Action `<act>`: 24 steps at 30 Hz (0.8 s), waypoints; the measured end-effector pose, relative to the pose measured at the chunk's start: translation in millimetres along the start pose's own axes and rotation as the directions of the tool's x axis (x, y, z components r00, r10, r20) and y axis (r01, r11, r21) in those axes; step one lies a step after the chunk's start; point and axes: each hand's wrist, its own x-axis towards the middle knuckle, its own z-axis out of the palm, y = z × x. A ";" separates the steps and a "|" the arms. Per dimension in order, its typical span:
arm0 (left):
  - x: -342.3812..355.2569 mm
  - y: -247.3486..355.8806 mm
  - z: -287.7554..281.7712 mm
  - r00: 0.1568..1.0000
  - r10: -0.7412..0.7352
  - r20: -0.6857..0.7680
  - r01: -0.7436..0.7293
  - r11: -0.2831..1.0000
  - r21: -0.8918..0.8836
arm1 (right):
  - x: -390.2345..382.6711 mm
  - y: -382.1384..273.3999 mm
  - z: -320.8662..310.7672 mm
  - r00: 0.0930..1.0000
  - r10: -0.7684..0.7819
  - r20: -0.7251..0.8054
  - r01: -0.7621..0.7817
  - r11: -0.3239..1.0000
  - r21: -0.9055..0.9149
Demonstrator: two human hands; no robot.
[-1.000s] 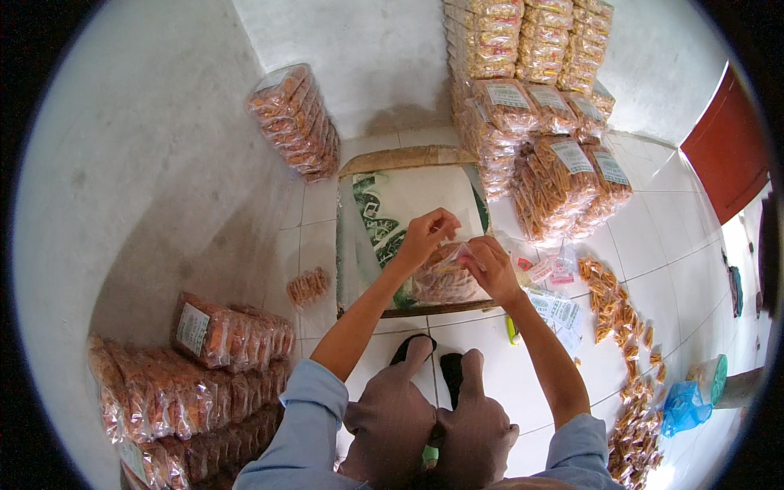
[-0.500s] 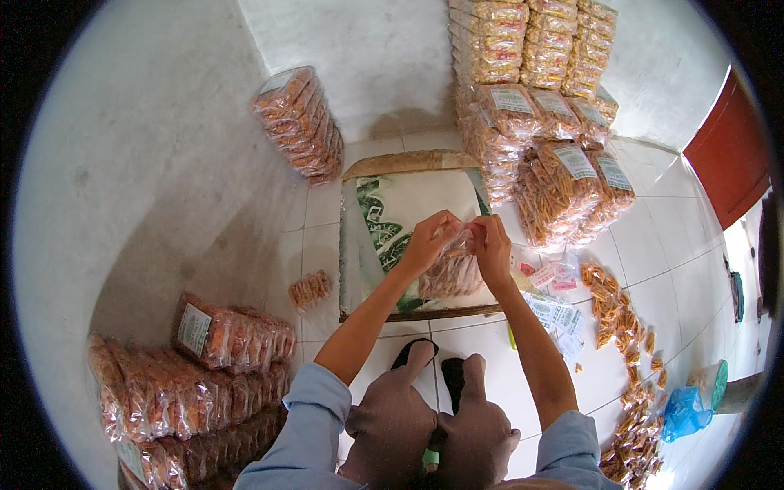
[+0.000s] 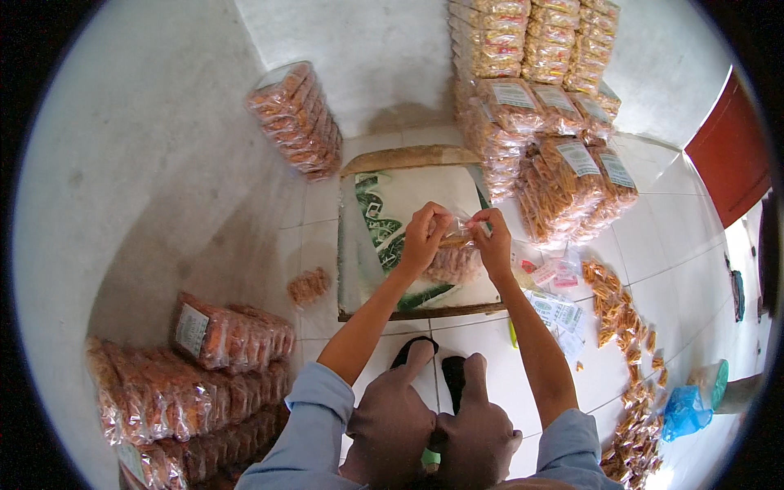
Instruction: The person fills a clear plastic bag with snack sticks from a pile on the floor, places a label inside, and ties the top of the bag closed.
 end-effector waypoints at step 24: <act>7.6 32.7 -21.6 0.989 0.147 -0.003 -0.133 0.902 0.411 | -4.2 -13.2 10.0 0.982 -0.168 -0.089 0.158 0.982 -0.107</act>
